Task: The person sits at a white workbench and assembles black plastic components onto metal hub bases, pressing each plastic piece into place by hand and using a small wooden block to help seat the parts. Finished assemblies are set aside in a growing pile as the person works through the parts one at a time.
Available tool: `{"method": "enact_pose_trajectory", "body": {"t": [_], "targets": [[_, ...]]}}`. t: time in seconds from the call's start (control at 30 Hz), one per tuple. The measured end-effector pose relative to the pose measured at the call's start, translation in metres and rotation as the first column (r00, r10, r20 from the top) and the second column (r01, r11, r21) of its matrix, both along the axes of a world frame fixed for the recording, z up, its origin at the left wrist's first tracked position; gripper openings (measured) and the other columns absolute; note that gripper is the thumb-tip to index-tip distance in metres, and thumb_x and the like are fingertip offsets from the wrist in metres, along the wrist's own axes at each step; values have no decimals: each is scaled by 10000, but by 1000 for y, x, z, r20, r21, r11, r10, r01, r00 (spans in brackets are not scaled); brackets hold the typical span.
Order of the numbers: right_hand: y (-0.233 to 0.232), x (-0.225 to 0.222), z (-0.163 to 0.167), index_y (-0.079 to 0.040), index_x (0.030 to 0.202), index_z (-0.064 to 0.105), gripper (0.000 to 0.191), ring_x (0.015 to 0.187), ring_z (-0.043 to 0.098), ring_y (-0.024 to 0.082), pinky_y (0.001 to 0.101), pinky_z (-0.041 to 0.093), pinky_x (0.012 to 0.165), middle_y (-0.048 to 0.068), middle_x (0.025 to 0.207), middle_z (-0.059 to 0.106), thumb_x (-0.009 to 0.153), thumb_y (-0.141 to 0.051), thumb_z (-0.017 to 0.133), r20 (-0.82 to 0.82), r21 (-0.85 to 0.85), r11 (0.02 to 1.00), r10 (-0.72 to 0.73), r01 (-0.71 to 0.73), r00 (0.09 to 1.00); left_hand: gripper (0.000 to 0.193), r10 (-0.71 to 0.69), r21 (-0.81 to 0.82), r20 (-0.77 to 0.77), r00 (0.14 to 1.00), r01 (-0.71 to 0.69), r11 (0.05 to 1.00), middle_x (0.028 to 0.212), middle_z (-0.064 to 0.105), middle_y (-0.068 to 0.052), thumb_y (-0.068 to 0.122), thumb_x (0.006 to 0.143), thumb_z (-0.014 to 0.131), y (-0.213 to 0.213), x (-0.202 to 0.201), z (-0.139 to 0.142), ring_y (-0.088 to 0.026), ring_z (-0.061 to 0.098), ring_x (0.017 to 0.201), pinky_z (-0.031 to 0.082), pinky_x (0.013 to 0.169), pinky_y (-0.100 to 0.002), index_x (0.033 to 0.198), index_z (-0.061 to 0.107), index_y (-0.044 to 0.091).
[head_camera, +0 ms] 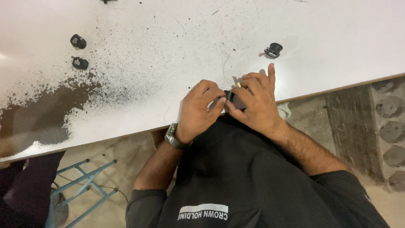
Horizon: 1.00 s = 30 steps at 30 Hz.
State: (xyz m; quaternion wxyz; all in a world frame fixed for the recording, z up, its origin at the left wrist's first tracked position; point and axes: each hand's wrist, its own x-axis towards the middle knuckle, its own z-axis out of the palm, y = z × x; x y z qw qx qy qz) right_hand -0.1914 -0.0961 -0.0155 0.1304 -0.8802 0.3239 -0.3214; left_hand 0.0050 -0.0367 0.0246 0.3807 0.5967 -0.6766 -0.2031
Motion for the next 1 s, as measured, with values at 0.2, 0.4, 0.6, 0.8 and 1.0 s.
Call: {"method": "enact_pose_trajectory", "body": {"t": [0.2, 0.4, 0.6, 0.8, 1.0], "targets": [[0, -3, 1, -68, 1073, 746, 341, 1235, 512, 318, 676, 85, 1264, 90, 1090, 577, 816, -245, 884, 7, 46, 998, -30, 30, 1000, 51, 32, 266, -107, 994, -2, 964, 790, 679, -48, 79, 880, 714, -2, 10, 5, -125, 601, 565, 472, 497, -295, 918, 684, 64], [14, -7, -7, -71, 1117, 718, 274, 1172, 635, 311, 600, 245, 1299, 82, 1038, 596, 868, -20, 821, 229, -33, 997, 74, -68, 971, 100, 82, 170, -77, 994, -68, 983, 771, 669, -40, 84, 849, 718, 2, 3, -6, -142, 618, 585, 496, 524, -307, 842, 618, 75], [23, 3, -23, -40, 1084, 615, 319, 1101, 681, 318, 575, 346, 1252, 106, 993, 663, 816, 40, 769, 290, 32, 989, 127, -142, 949, 128, 70, 7, -86, 994, -70, 998, 814, 657, -40, 50, 811, 717, 5, -1, -14, -216, 649, 684, 522, 590, -351, 870, 606, 74], [24, 4, -22, -43, 1083, 622, 325, 1094, 686, 305, 566, 332, 1252, 103, 973, 680, 816, 65, 772, 255, -3, 991, 130, -133, 958, 129, 67, -14, -115, 991, -69, 997, 821, 652, -34, 37, 809, 716, 7, 0, -16, -209, 649, 701, 527, 606, -345, 871, 609, 74], [25, 6, -22, -41, 1065, 629, 319, 1079, 685, 294, 569, 334, 1257, 101, 976, 682, 807, 78, 773, 271, -1, 992, 121, -125, 955, 125, 50, -4, -115, 992, -51, 999, 812, 654, -18, 40, 810, 716, 7, 2, -17, -184, 646, 691, 524, 595, -333, 872, 615, 79]]}}
